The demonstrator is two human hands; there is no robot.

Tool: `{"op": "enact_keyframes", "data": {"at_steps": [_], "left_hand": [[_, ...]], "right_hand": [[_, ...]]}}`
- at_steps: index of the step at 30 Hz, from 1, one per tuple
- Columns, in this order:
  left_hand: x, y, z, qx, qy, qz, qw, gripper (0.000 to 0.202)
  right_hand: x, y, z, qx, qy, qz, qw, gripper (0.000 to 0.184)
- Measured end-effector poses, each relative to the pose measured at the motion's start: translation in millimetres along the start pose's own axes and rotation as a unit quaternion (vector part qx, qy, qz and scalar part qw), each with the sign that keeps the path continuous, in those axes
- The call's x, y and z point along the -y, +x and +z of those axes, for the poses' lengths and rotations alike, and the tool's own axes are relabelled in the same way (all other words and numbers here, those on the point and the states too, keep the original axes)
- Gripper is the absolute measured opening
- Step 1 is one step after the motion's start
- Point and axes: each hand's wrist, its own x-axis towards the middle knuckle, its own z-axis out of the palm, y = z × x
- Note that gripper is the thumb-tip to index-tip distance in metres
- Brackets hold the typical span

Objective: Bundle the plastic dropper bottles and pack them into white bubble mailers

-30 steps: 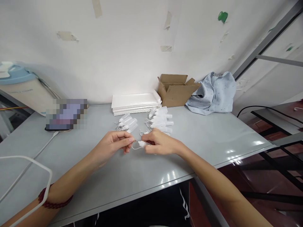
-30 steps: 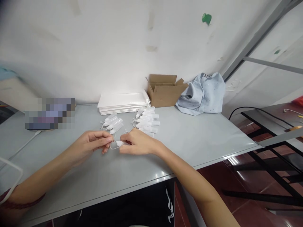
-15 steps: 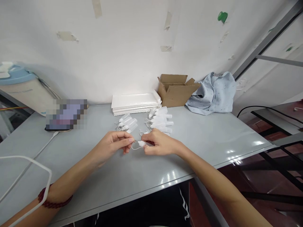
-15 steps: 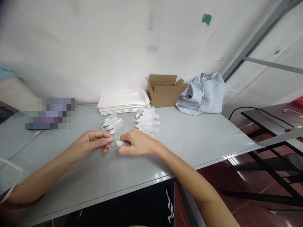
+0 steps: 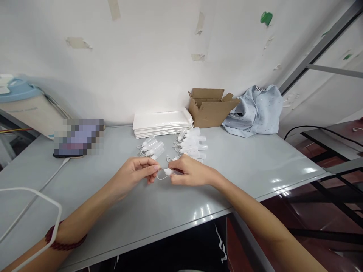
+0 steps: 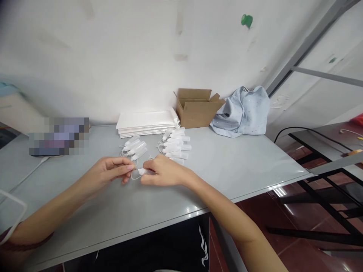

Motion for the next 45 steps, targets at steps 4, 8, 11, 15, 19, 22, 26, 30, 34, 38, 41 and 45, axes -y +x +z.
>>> {"op": "enact_keyframes", "data": {"at_steps": [4, 8, 11, 15, 19, 22, 26, 30, 34, 38, 41, 45], "left_hand": [[1, 0, -1.0, -0.007, -0.001, 0.001, 1.000, 0.023], [-1, -2, 0.7, -0.003, 0.012, 0.005, 1.000, 0.021], [-3, -3, 3.4, 0.001, 0.025, 0.005, 1.000, 0.022], [-3, -4, 5.8, -0.003, 0.040, -0.001, 0.999, 0.022], [-2, -3, 6.6, -0.003, 0.043, -0.001, 0.999, 0.022], [-1, -3, 7.3, -0.004, 0.044, 0.000, 0.999, 0.022], [0, -4, 7.7, -0.005, 0.044, 0.000, 0.999, 0.023], [-1, -2, 2.4, -0.001, 0.032, 0.002, 0.999, 0.025], [-3, 0, -6.3, -0.014, -0.016, 0.005, 1.000, 0.028], [-4, 0, -9.2, -0.021, 0.022, 0.001, 1.000, 0.026], [-5, 0, -6.8, -0.016, 0.049, 0.000, 0.999, 0.025], [-3, 0, -2.7, -0.014, 0.057, 0.008, 0.998, 0.026]], "right_hand": [[1, 0, 2, -0.010, -0.010, -0.004, 1.000, 0.028], [0, 0, 3, -0.006, -0.008, -0.001, 1.000, 0.029], [0, 0, 3, 0.007, -0.006, 0.002, 1.000, 0.030], [1, 0, 4, 0.014, -0.011, 0.010, 1.000, 0.031], [1, 1, 4, 0.017, -0.013, 0.011, 1.000, 0.032], [1, 0, 5, 0.020, -0.015, 0.018, 1.000, 0.032], [-1, 0, 6, 0.022, -0.019, 0.027, 0.999, 0.031], [0, 2, 7, 0.007, -0.014, 0.012, 1.000, 0.027], [0, 2, 5, -0.023, 0.009, 0.003, 1.000, 0.024], [-1, 2, 4, -0.021, 0.012, 0.002, 1.000, 0.024], [-2, 3, 5, -0.015, 0.008, 0.000, 1.000, 0.026], [-3, 3, 8, -0.005, -0.005, 0.001, 1.000, 0.026]]}}
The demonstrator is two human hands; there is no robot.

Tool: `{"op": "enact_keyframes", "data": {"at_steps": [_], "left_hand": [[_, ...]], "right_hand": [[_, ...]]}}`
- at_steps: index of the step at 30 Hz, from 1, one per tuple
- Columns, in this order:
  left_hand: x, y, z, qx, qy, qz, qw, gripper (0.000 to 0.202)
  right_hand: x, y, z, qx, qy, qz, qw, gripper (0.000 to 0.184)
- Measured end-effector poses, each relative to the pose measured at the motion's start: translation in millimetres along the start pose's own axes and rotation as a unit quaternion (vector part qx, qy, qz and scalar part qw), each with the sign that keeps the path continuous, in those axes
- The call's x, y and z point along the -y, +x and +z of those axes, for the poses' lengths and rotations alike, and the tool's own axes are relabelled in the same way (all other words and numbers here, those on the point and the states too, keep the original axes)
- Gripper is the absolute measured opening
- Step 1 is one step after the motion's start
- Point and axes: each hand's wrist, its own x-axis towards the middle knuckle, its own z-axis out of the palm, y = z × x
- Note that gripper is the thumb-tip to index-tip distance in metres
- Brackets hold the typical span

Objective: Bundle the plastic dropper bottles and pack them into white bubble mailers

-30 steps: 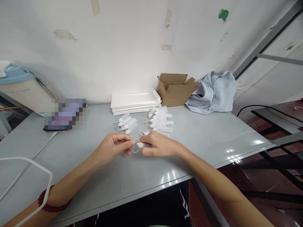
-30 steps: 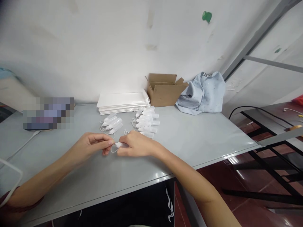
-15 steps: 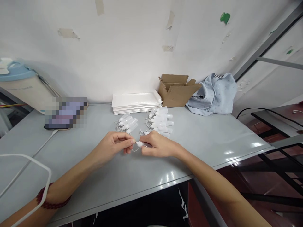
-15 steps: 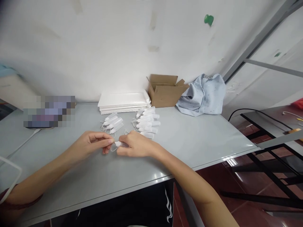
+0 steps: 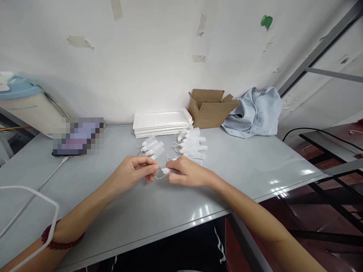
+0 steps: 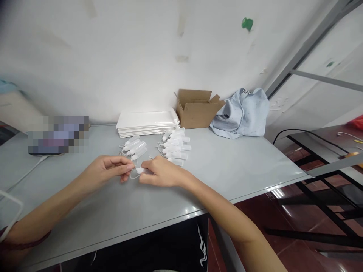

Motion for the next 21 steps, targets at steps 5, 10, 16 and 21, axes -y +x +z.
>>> {"op": "enact_keyframes", "data": {"at_steps": [5, 10, 16, 21], "left_hand": [[5.3, 0.6, 3.0, -0.004, -0.018, -0.011, 1.000, 0.024], [6.5, -0.6, 4.5, -0.004, -0.022, -0.008, 1.000, 0.023], [2.7, -1.8, 4.7, 0.003, -0.001, -0.011, 1.000, 0.024], [-2.0, -0.8, 5.1, -0.011, 0.088, 0.020, 0.996, 0.025]], "right_hand": [[0.9, -0.7, 0.3, 0.017, -0.004, 0.014, 1.000, 0.026], [1.5, -1.0, -0.7, 0.020, -0.003, 0.015, 1.000, 0.026], [-1.9, -0.5, 0.2, 0.025, -0.004, 0.004, 1.000, 0.026], [-3.2, 1.8, 0.4, 0.002, -0.033, 0.012, 0.999, 0.025]]}}
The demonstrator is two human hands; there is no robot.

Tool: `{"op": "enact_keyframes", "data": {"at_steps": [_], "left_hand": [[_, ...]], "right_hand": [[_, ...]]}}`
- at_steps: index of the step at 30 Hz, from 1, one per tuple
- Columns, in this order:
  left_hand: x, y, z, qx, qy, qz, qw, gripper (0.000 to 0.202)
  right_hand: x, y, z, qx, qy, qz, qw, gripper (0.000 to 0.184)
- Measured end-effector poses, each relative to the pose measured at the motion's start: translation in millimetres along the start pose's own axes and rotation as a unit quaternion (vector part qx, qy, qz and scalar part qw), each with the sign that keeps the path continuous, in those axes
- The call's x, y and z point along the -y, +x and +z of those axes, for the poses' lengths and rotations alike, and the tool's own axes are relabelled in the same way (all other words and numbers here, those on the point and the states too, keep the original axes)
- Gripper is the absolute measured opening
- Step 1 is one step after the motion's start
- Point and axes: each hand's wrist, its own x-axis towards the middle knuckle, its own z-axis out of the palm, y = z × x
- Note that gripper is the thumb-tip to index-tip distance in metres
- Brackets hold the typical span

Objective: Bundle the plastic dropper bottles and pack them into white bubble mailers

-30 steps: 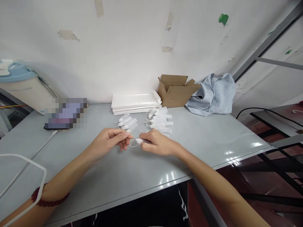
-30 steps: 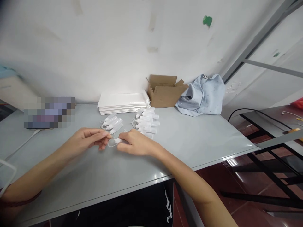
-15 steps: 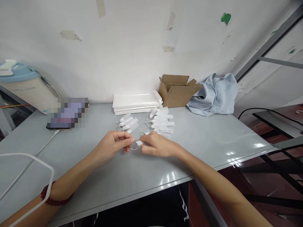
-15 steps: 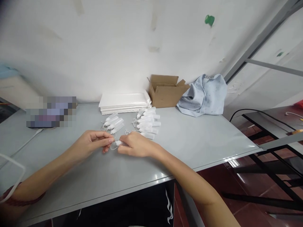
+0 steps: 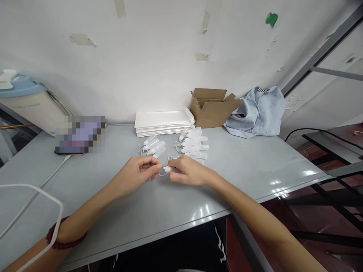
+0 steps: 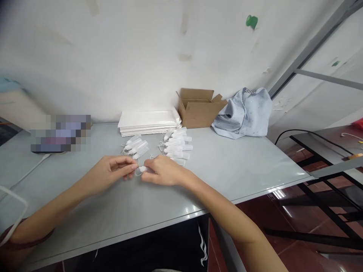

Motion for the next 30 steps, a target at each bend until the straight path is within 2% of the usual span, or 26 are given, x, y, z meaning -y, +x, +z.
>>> {"op": "enact_keyframes", "data": {"at_steps": [3, 5, 7, 10, 13, 15, 17, 22, 25, 30], "left_hand": [[-2, 1, -2.2, -0.036, 0.069, 0.037, 0.996, 0.026], [-1, 3, -6.4, -0.073, 0.073, 0.036, 0.994, 0.026], [2, 6, -12.9, -0.153, 0.047, 0.007, 0.987, 0.024], [11, 12, -23.8, -0.309, -0.030, -0.053, 0.949, 0.022], [26, 21, -30.5, -0.372, -0.080, -0.078, 0.922, 0.023], [35, 27, -31.2, -0.372, -0.099, -0.090, 0.918, 0.025], [42, 31, -30.0, -0.354, -0.105, -0.099, 0.924, 0.028], [46, 31, -28.2, -0.318, -0.074, -0.111, 0.939, 0.034], [43, 28, -29.9, -0.312, -0.016, -0.117, 0.943, 0.037], [35, 24, -30.6, -0.282, 0.154, -0.123, 0.939, 0.043]], "right_hand": [[-2, 2, -1, -0.028, -0.011, 0.001, 1.000, 0.020], [-3, 2, -3, -0.067, -0.017, 0.007, 0.998, 0.015], [-6, 2, -6, -0.119, -0.026, 0.024, 0.992, 0.017], [-11, 0, -14, -0.168, -0.044, 0.054, 0.983, 0.025], [-13, -1, -21, -0.164, -0.070, 0.085, 0.980, 0.015], [-12, -3, -23, -0.146, -0.096, 0.110, 0.978, 0.013], [-10, -4, -23, -0.116, -0.122, 0.126, 0.978, 0.019], [-6, -5, -22, -0.051, -0.161, 0.146, 0.975, 0.019], [-4, -6, -22, -0.028, -0.172, 0.157, 0.972, 0.019], [-2, -5, -20, 0.020, -0.193, 0.150, 0.970, 0.022]]}}
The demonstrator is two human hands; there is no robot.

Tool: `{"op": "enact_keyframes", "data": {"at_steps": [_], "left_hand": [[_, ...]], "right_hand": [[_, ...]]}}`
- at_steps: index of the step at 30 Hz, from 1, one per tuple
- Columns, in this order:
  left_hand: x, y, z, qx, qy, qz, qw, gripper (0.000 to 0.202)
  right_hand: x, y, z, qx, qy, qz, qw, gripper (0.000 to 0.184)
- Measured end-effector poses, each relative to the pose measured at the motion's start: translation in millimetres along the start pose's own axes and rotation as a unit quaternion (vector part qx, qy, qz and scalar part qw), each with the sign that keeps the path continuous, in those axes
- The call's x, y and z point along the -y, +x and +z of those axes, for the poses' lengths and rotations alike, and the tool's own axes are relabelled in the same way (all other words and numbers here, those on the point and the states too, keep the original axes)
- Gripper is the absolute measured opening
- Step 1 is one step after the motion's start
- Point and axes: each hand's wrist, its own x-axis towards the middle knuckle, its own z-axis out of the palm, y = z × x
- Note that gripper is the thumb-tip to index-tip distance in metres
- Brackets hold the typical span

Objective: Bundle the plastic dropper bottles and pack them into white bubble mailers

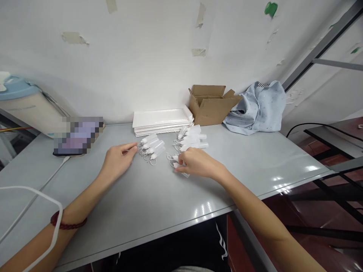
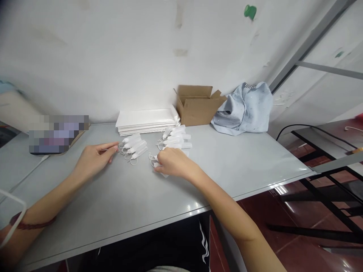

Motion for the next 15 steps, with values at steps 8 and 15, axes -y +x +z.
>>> {"op": "enact_keyframes", "data": {"at_steps": [8, 15], "left_hand": [[-13, -20, 0.0, -0.060, -0.028, 0.098, 0.993, 0.041], [-23, -32, 0.3, 0.134, -0.115, 0.121, 0.977, 0.037]], "right_hand": [[3, -2, 3, -0.011, -0.014, -0.077, 0.997, 0.013], [-1, 1, 8, -0.159, 0.142, -0.133, 0.968, 0.011]]}}
